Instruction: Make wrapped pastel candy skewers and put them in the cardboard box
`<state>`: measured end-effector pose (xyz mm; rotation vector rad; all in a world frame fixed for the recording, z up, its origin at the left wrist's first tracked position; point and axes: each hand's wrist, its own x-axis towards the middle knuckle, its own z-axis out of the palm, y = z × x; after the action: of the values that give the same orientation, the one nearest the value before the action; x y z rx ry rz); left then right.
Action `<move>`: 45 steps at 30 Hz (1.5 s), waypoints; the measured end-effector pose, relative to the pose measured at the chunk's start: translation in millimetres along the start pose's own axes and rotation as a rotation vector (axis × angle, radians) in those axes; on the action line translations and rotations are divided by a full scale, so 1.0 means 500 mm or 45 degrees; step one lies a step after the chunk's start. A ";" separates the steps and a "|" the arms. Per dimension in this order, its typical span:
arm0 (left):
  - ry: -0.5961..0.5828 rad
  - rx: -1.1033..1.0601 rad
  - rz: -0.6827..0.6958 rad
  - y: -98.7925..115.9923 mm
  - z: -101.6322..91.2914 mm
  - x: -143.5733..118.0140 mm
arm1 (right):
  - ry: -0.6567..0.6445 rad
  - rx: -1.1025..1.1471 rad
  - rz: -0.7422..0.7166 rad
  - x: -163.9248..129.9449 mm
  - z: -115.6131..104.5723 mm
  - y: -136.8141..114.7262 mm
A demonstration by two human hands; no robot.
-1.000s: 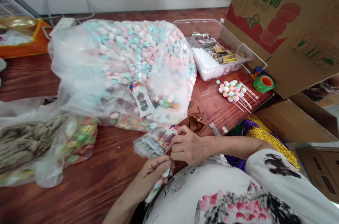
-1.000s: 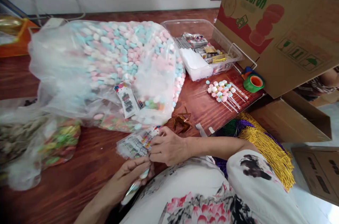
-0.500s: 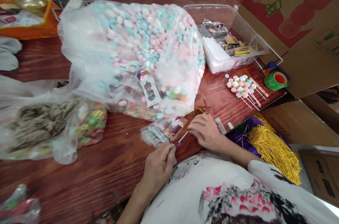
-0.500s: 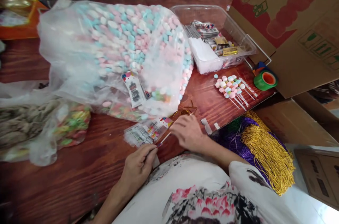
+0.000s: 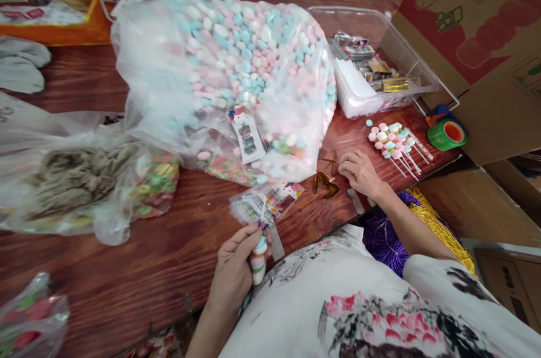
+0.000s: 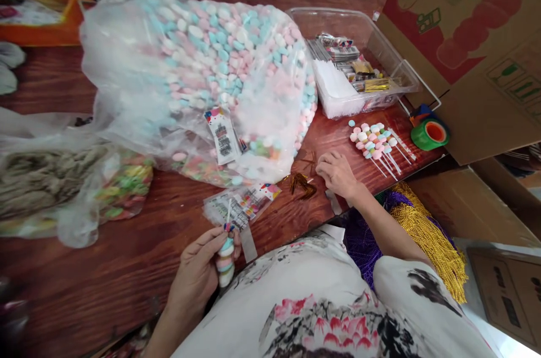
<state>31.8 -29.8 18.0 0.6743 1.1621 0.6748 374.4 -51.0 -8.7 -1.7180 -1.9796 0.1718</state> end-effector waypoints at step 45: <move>-0.494 0.196 0.253 0.020 0.043 -0.039 | 0.033 0.631 -0.244 0.006 0.007 -0.294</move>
<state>46.5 -41.4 42.5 1.0119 0.7986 0.5908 241.9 -75.6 50.1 -1.2050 -1.8695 0.5206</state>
